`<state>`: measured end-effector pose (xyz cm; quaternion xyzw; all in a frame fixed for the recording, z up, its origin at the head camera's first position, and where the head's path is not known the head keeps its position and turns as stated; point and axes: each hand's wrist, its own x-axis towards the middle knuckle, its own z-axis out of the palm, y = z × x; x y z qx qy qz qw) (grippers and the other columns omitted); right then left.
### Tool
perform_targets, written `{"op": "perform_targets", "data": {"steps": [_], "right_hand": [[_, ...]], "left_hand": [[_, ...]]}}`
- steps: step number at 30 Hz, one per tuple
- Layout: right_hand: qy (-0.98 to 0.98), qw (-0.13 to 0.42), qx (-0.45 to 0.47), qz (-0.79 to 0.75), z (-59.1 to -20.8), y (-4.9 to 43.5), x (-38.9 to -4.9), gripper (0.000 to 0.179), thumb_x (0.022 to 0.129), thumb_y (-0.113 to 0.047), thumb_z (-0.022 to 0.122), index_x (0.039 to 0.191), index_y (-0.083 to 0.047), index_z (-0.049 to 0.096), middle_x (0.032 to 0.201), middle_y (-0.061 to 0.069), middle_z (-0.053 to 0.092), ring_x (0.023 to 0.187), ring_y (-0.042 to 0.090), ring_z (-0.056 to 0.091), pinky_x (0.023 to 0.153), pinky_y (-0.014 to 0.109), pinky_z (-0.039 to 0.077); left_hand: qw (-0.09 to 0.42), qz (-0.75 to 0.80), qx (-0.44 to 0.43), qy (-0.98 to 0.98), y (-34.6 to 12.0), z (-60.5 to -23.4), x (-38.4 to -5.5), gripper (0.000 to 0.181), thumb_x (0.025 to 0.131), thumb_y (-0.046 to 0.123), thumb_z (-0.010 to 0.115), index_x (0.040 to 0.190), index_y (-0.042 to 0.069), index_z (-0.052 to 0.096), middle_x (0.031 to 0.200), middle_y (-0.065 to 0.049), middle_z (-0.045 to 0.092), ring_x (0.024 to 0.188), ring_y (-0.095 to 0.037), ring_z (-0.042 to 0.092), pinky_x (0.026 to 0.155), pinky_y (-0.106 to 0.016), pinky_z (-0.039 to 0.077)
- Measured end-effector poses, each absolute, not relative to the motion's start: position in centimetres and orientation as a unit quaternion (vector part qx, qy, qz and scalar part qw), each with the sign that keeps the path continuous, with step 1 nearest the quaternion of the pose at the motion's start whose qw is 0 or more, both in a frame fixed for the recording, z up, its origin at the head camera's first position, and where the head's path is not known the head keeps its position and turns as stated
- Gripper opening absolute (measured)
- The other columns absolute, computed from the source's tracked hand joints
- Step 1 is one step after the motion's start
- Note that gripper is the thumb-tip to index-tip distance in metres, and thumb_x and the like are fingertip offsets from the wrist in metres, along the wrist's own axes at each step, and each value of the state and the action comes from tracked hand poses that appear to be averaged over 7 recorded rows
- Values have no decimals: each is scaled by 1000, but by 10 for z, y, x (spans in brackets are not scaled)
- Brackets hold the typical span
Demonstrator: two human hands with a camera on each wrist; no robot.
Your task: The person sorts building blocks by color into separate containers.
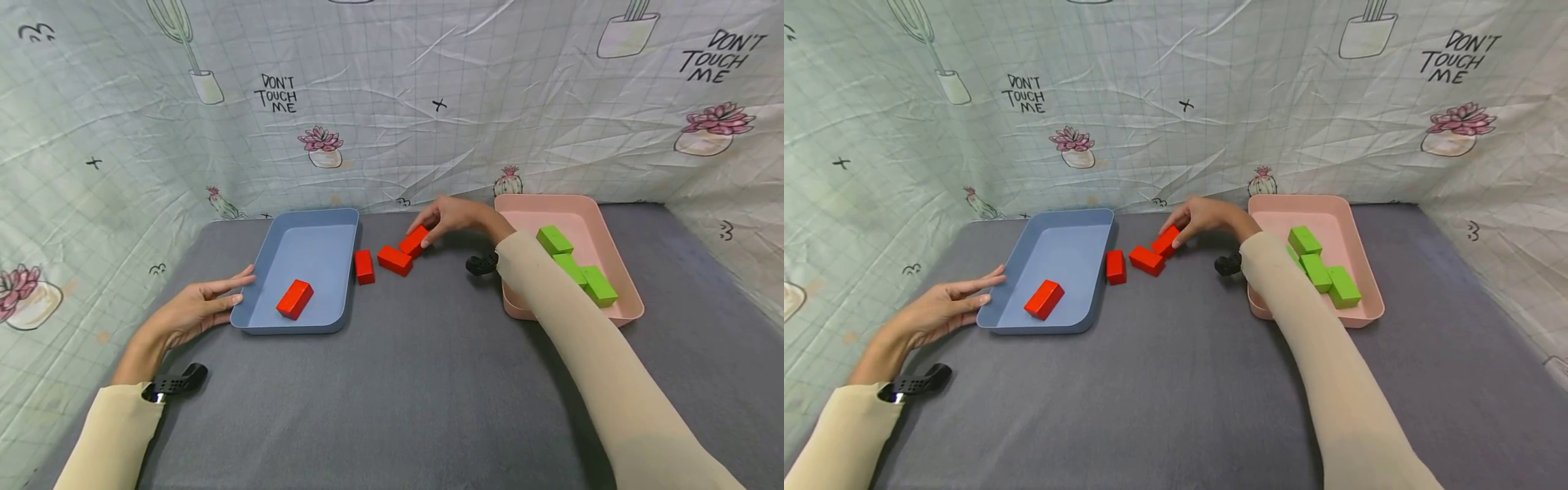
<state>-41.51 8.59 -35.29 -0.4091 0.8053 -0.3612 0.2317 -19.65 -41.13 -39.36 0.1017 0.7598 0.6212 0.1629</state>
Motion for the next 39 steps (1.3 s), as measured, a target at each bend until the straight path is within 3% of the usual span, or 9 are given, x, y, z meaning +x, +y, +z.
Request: {"op": "perform_targets", "data": {"steps": [15,39], "right_hand": [[794,258,-381,-397,-355,97,-413,44,80,-6,87,123,-9,75,118,9,74,102,21,68,83,29,56],[799,247,-409,-365,-345,96,-406,45,83,-8,85,126,-7,73,119,8,74,100,21,66,85,28,54]], "left_hand": [[163,621,104,760,-413,-395,-197,57,106,5,54,158,0,30,171,-4,1,127,15,46,100,-29,53],[170,619,96,761,-413,-390,-196,58,106,6,54,158,2,30,171,-2,3,126,15,47,100,-29,53]]}}
